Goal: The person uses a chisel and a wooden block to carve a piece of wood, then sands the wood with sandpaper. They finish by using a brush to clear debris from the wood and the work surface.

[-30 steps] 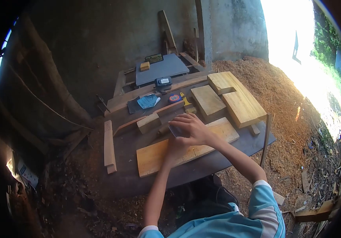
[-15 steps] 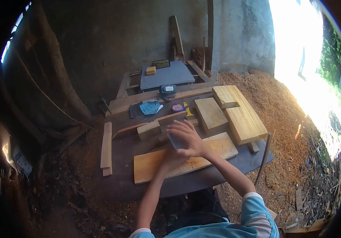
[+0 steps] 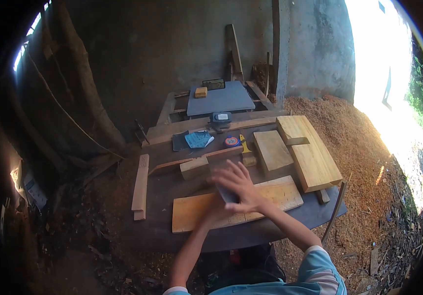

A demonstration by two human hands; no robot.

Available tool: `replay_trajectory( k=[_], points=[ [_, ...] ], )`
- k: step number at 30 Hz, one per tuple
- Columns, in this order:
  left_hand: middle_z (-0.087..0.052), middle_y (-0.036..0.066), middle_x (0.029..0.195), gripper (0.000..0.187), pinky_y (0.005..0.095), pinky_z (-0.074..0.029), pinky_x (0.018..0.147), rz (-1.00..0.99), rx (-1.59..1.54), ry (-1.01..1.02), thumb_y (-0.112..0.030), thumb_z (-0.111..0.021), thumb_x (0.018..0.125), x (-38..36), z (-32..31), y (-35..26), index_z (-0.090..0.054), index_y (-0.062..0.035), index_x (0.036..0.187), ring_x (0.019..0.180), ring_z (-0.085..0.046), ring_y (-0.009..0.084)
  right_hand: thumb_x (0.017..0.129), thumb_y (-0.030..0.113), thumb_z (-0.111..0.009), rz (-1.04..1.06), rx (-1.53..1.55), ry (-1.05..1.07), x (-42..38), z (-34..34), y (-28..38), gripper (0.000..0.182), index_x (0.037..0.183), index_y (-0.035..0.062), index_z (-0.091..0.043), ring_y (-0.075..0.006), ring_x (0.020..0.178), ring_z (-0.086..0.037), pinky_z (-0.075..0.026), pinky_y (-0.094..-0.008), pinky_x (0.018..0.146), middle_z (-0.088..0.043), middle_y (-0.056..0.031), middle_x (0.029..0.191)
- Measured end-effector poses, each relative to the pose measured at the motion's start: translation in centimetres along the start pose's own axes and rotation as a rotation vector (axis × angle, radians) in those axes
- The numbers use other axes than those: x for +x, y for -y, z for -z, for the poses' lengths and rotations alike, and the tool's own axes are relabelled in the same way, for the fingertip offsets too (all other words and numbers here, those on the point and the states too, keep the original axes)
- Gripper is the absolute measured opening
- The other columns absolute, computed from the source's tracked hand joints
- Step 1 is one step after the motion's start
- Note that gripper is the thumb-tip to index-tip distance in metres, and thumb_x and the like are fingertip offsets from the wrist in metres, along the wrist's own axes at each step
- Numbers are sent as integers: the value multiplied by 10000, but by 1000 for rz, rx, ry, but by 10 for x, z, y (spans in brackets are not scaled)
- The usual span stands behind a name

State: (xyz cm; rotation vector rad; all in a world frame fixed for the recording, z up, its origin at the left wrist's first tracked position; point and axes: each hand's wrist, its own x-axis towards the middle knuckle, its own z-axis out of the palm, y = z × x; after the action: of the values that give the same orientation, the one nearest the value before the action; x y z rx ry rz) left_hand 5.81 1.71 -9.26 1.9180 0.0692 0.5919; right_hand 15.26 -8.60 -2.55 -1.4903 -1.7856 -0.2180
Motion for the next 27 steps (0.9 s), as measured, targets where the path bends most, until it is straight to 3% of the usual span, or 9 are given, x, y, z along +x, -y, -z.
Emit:
replay_trajectory(
  k=[5,8,13,15,17,20,21,24,27],
  points=[
    [-329,178,1379,899,395,-314,1045,145,0,104,-248,-752,673,1,5,-12,-242,-77,1393,1289,-349,286,732,668,-473,-309,60,-194,3,13,-48,708,1252,192,-528,-309,1329,-278,-72,-516,1097,-487,-73,1291],
    [-343,146,1374,891,380,-341,1021,-132,216,81,-218,-750,637,-1,3,0,-269,-84,1375,1275,-368,262,726,606,-515,162,6,51,-1,6,3,696,1256,154,-520,-309,1314,-304,-60,-501,1094,-511,-88,1262],
    [-399,127,1318,790,365,-380,978,372,44,263,-203,-736,661,5,12,-46,-316,-65,1316,1211,-430,237,741,601,-458,-187,35,-301,9,11,-39,726,1241,79,-519,-311,1233,-401,-166,-510,1066,-518,-141,1239],
    [-456,119,1232,808,349,-415,923,-90,184,99,-169,-736,645,2,-5,4,-305,-57,1319,1119,-482,222,728,627,-458,112,-56,-174,-1,3,-26,743,1243,96,-525,-315,1221,-408,-176,-504,1065,-526,-131,1230],
    [-368,131,1324,886,369,-342,997,-56,98,135,-215,-750,652,2,4,-14,-248,-73,1368,1224,-378,242,723,644,-453,346,-69,-30,-10,7,-29,749,1248,116,-531,-320,1214,-412,-207,-503,1057,-532,-124,1219],
    [-285,143,1412,956,391,-271,1071,227,-57,181,-263,-764,658,2,3,-26,-202,-87,1411,1328,-276,262,746,625,-440,-202,174,-414,-1,7,-45,679,1222,158,-564,-297,1197,-435,-236,-498,1047,-542,-113,1205],
    [-365,147,1335,950,370,-332,1014,-108,178,114,-223,-760,644,3,3,-17,-208,-72,1403,1245,-364,251,757,602,-453,34,35,-238,-8,6,-23,681,1232,124,-549,-309,1190,-437,-250,-495,1033,-538,-129,1211],
    [-411,159,1297,955,340,-393,962,321,-542,-10,-207,-750,629,5,-7,20,-205,-52,1399,1172,-451,248,773,530,-474,153,-108,-153,7,21,-37,649,1250,94,-528,-313,1191,-438,-265,-494,1018,-530,-132,1235],
    [-339,161,1377,938,371,-345,1028,159,11,128,-252,-749,643,3,0,-29,-222,-60,1395,1256,-390,281,768,492,-490,2,-94,-205,-9,21,-49,633,1258,92,-520,-308,1197,-438,-264,-493,1018,-525,-124,1252]
  ],
)
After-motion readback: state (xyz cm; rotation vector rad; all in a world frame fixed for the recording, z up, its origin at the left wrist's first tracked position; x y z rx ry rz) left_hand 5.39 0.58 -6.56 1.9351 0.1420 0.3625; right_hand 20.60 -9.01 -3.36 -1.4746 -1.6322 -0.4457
